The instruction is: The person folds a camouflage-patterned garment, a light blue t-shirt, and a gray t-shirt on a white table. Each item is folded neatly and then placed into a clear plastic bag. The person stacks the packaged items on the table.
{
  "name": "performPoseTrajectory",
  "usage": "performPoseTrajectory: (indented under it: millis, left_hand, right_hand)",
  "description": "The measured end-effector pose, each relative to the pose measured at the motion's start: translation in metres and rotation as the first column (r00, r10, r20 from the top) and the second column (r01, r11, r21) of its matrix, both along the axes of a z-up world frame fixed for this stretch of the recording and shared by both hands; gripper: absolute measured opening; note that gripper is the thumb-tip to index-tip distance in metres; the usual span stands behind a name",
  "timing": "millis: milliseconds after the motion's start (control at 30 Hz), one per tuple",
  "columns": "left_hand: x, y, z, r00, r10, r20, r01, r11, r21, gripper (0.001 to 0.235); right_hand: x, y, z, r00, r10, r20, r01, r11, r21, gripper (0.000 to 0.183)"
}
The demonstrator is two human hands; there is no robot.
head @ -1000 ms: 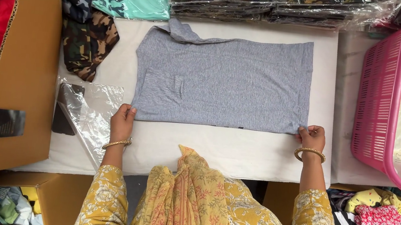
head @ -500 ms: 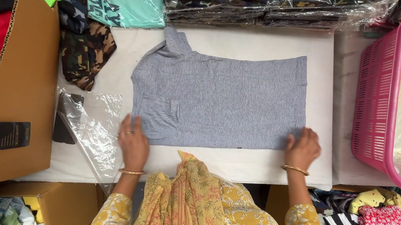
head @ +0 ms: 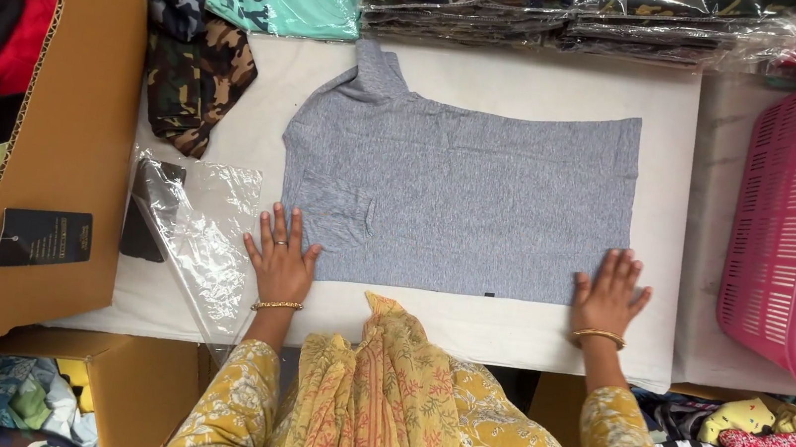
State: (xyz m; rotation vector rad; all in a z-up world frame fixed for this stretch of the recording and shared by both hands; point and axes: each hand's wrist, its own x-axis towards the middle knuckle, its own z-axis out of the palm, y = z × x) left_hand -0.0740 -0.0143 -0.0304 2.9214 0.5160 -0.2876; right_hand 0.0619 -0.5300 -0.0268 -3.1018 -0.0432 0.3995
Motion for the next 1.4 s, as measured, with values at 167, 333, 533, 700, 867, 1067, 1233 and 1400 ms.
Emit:
performPoseTrajectory:
  millis: [167,333,533,700,867,1067,1233,1400]
  left_hand:
    - [0.027,-0.045,-0.007,0.965,-0.19,0.18,0.212,0.971,-0.111,0.074]
    - [0.052,-0.093,-0.001,0.883,-0.339,0.326,0.378,0.924,-0.063,0.07]
    - [0.057,0.004,-0.027,0.985,-0.029,0.17,0.038,0.998,-0.046,0.064]
    - [0.117,0.046,-0.01,0.964,0.164,0.211,-0.156,0.986,-0.056,0.063]
    - [0.203,0.004,-0.005,0.921,-0.128,0.369,0.183,0.976,-0.12,0.066]
    - [0.258,-0.042,0.048,0.888,-0.315,-0.334,0.279,0.948,-0.151,0.063]
    - [0.275,0.044,-0.037,0.987,0.064,0.147,-0.044,0.989,-0.142,0.069]
    - [0.314,0.055,-0.012,0.961,0.255,0.106,-0.239,0.96,-0.145,0.05]
  right_hand:
    - [0.004,0.056,-0.004,0.996,0.025,0.09,-0.036,0.992,0.117,0.075]
    - [-0.03,0.182,-0.021,0.772,0.581,0.259,-0.613,0.788,0.061,0.073]
    - [0.046,0.046,-0.021,0.987,0.093,0.134,-0.099,0.994,0.036,0.07]
    - [0.121,-0.034,0.002,0.939,-0.317,0.132,0.315,0.948,0.031,0.067]
    - [0.151,0.093,-0.001,0.97,0.025,0.241,-0.04,0.998,0.058,0.068]
    - [0.165,0.202,0.051,0.721,0.533,-0.442,-0.578,0.815,0.038,0.072]
    - [0.24,0.075,0.021,0.994,0.015,-0.108,-0.024,0.996,-0.09,0.062]
    - [0.28,0.021,-0.004,0.994,-0.029,0.106,0.02,0.996,0.085,0.044]
